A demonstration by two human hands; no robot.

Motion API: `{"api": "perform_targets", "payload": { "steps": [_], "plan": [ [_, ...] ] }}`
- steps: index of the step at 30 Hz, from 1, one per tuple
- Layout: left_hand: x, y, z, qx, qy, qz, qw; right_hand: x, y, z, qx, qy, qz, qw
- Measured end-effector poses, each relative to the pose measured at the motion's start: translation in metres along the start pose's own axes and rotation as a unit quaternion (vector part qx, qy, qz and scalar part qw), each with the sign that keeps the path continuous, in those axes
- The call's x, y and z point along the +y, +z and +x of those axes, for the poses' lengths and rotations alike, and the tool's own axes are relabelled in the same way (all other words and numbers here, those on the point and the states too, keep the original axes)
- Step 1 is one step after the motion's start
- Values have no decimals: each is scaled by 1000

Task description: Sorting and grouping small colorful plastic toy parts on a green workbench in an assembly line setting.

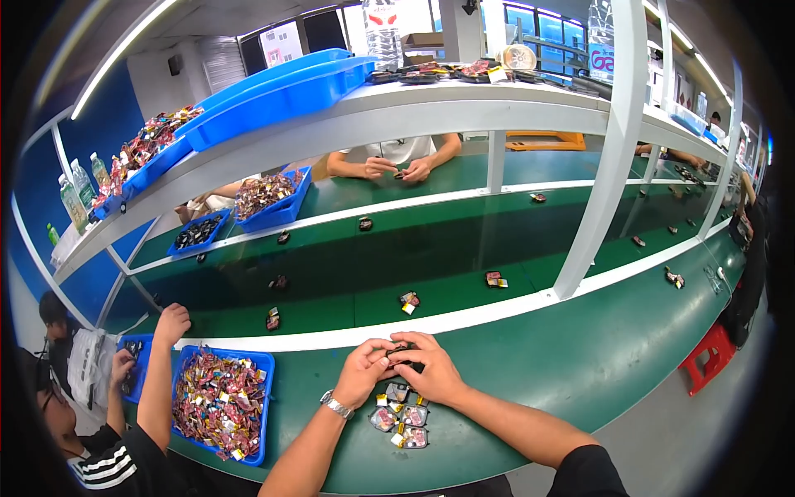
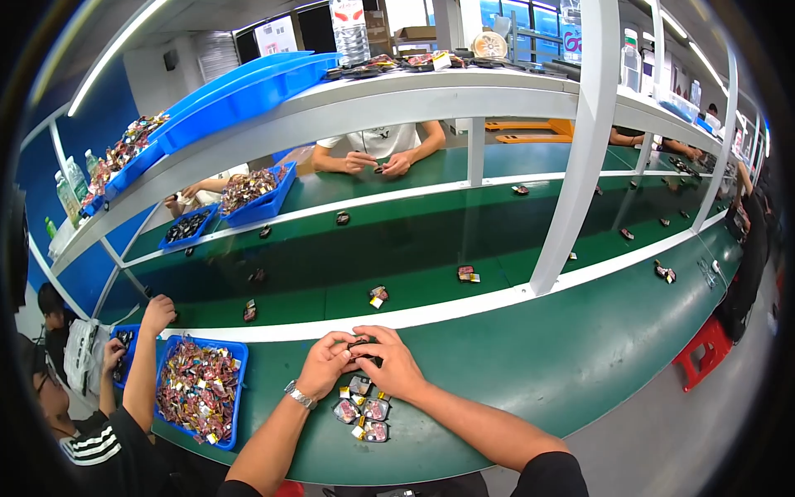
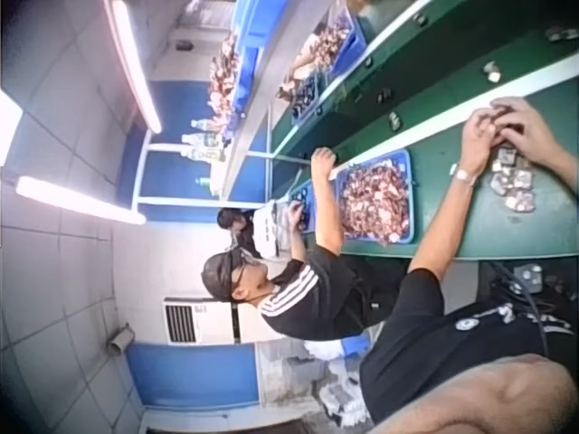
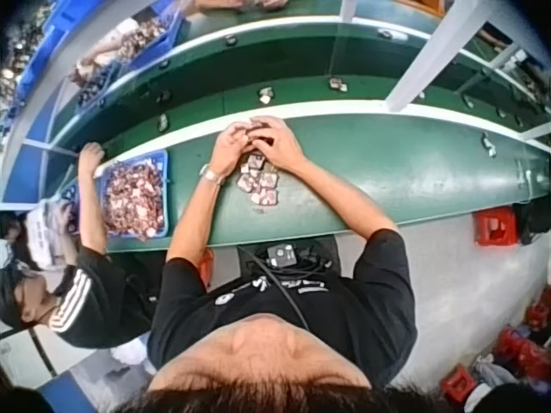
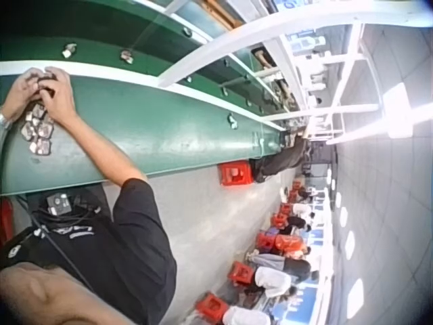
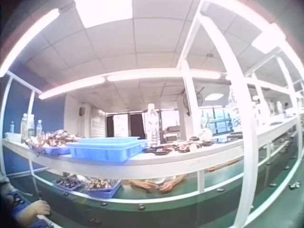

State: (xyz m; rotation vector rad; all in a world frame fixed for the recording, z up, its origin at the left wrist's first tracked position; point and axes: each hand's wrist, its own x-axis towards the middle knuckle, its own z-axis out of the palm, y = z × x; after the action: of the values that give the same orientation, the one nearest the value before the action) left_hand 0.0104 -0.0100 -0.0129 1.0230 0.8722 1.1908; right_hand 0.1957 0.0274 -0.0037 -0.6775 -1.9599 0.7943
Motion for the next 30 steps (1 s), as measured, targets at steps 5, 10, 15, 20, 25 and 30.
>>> {"api": "perform_targets", "payload": {
  "steps": [5,10,15,20,25,30],
  "plan": [
    [1,3,1,17,7,-6,1000,-4,-4,5,-10,-8,-28,1000],
    [3,6,2,9,10,-9,1000,-6,-4,6,6,-10,-66,998],
    [8,10,2,5,0,-6,1000,-6,-10,9,48,-103,-99,989],
    [7,11,1,15,-2,4,1000,-8,-7,7,60,-127,-148,979],
    [4,8,2,28,-13,13,999,-13,-5,6,61,-125,-162,977],
    [5,10,2,14,-7,0,1000,-10,-3,3,60,-121,-194,972]
  ]
}}
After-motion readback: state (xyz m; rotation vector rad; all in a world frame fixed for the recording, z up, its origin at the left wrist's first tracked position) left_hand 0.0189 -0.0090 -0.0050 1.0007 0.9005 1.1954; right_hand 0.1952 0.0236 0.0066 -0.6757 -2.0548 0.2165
